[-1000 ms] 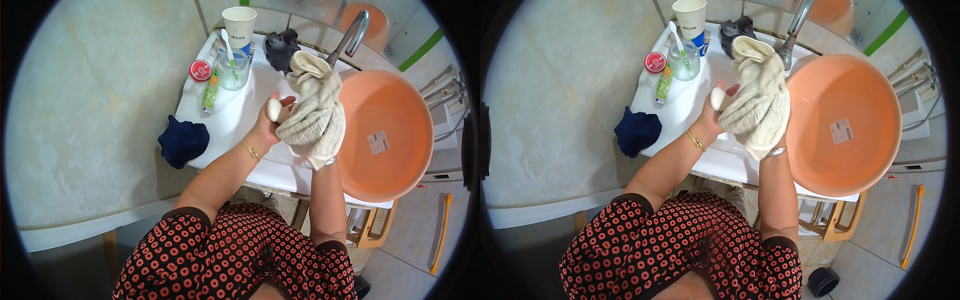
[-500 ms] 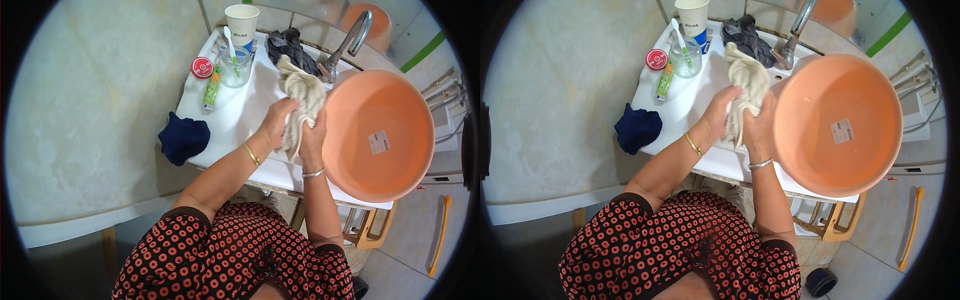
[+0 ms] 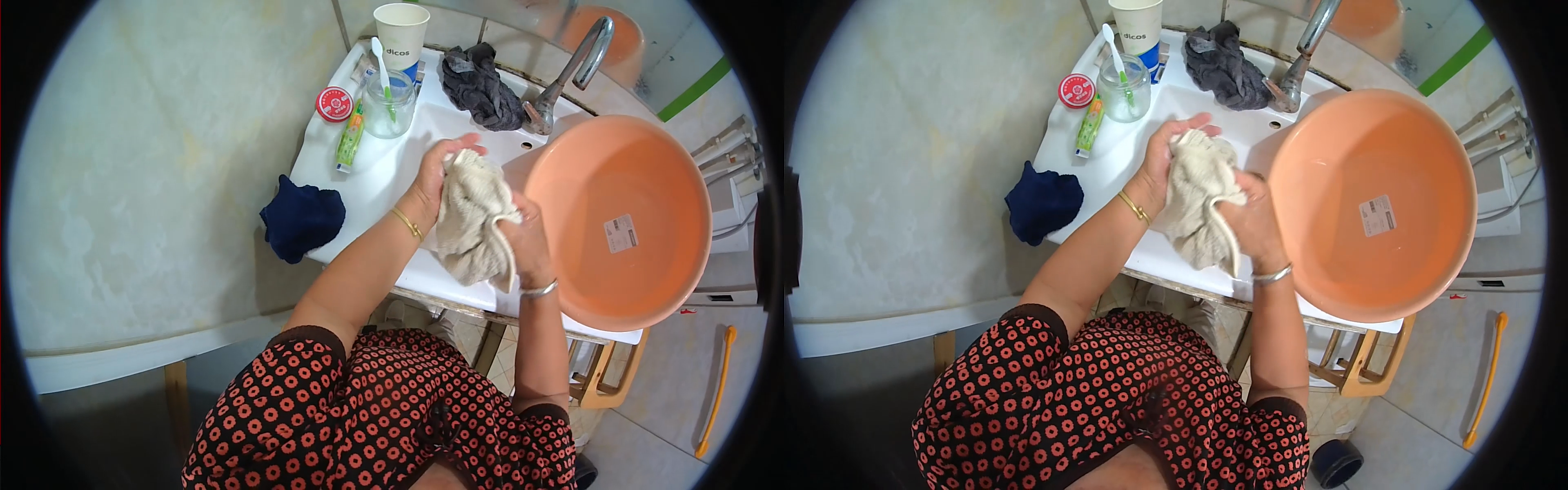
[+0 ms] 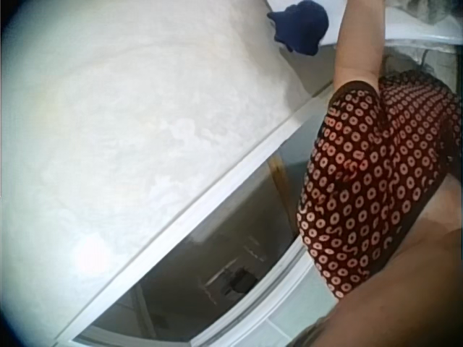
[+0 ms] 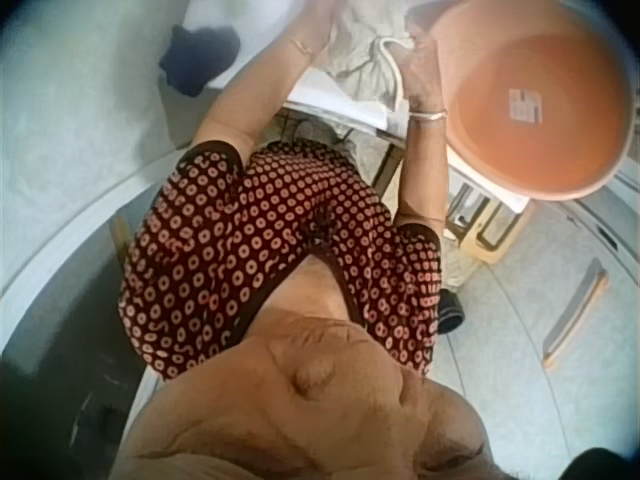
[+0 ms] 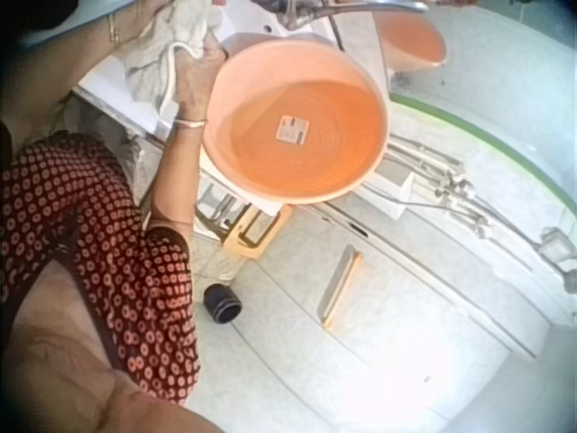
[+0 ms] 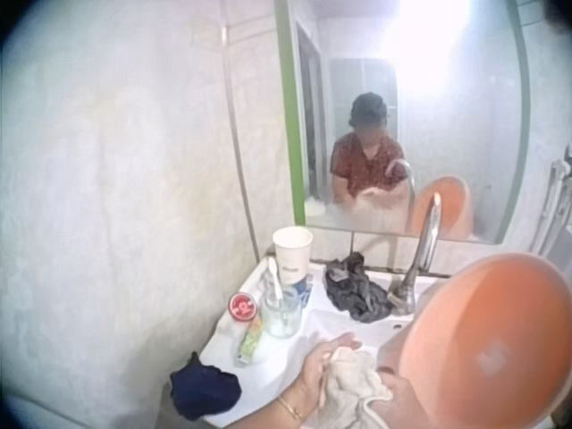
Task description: The person rubs soap onto clothes by hand, scrubs them in a washbasin, and rinses them under running water from a sink faucet.
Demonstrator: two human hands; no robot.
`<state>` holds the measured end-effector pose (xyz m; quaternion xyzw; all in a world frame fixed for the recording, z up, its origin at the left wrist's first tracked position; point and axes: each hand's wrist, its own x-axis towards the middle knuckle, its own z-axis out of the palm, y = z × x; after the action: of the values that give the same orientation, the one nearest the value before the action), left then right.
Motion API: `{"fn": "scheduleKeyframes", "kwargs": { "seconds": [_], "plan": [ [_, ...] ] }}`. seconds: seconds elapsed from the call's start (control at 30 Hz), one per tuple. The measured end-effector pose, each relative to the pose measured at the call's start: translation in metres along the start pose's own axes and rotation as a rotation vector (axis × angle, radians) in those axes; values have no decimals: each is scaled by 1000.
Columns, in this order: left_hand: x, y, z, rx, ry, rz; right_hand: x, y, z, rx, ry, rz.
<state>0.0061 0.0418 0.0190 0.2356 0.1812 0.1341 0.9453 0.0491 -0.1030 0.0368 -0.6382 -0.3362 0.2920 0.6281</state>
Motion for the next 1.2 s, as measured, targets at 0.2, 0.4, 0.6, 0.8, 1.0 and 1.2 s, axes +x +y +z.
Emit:
{"fn": "scheduleKeyframes", "kwargs": {
  "seconds": [0.2, 0.4, 0.6, 0.8, 1.0, 1.2],
  "plan": [
    [-1, -35, 14, -156, -160, -42, 55, -16, -23, -272, 416, -233],
    [2, -18, 21, -248, -110, 196, 51, 17, -7, -164, 364, -177],
    [9, -18, 16, -182, -285, 302, 22, 14, 12, 1127, 87, 231],
    [-11, -11, 20, -40, -88, 363, 40, 7, -11, 1141, 328, -13],
    [-6, -41, 28, -285, -5, 172, 36, 11, 19, 625, 383, -234],
    [-4, -18, 9, -259, -89, 261, 13, 14, 32, -70, 452, -312]
  ]
}}
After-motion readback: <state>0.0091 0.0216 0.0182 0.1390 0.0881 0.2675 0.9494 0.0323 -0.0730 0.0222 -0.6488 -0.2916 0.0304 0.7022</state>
